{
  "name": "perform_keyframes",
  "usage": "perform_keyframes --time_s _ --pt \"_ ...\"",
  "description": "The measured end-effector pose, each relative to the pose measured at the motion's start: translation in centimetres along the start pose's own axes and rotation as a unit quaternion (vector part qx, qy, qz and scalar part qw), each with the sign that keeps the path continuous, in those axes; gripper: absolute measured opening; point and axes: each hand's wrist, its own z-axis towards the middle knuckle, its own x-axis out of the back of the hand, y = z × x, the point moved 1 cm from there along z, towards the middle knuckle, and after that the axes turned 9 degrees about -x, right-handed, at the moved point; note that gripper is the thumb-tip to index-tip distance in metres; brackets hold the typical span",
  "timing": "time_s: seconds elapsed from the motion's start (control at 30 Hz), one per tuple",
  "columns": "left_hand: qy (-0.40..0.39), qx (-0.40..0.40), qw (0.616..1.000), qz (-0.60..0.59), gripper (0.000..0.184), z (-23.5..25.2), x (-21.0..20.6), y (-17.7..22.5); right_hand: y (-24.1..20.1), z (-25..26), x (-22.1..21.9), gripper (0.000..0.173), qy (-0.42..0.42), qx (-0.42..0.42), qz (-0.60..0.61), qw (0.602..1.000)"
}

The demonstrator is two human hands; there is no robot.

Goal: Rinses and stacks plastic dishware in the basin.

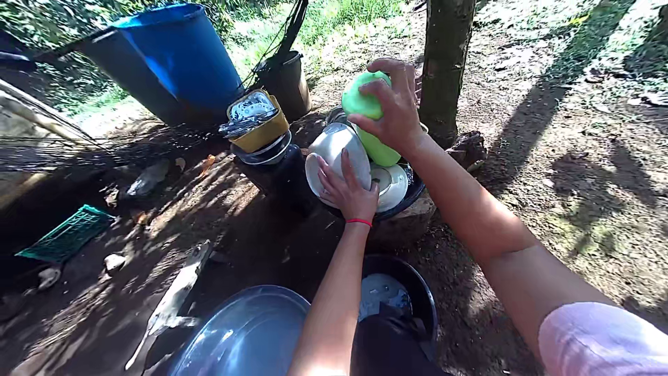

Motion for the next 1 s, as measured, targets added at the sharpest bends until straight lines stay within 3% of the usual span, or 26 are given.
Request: perform_keyframes --time_s 0.17,0.3,0.4,0.53,0.67,0.87,1.0 --pt "-0.003 0.029 1.000 -0.001 0.101 -0.1 0.2 -0.3 0.7 -1.3 -0.8 0.065 0.038 -0.058 0.098 0.993" --pt "0.020 0.049 0.997 -0.063 0.089 0.8 1.5 -1.6 1.9 -8.3 -1.5 0.094 -0.035 -0.136 0.133 0.981" --pt "0.017 0.059 0.995 -0.079 0.090 1.6 2.0 -1.9 2.8 -12.8 -2.1 0.086 -0.090 -0.224 0.088 0.966" --pt "0.006 0.081 0.994 -0.075 0.094 2.8 2.0 -1.5 2.1 -12.5 -2.8 0.082 -0.084 -0.288 0.023 0.954" --pt "-0.030 0.098 0.993 -0.064 0.096 3.4 2.5 -1.7 1.8 -11.4 -3.6 0.081 -0.045 -0.283 -0.033 0.957" --pt "-0.063 0.114 0.990 -0.058 0.094 3.8 3.3 -2.0 1.1 -10.3 -5.1 0.087 0.023 -0.214 0.004 0.976" --pt "-0.043 0.108 0.991 -0.070 0.092 3.5 3.5 -2.6 1.1 -9.1 -5.2 0.087 -0.020 -0.243 -0.045 0.969"
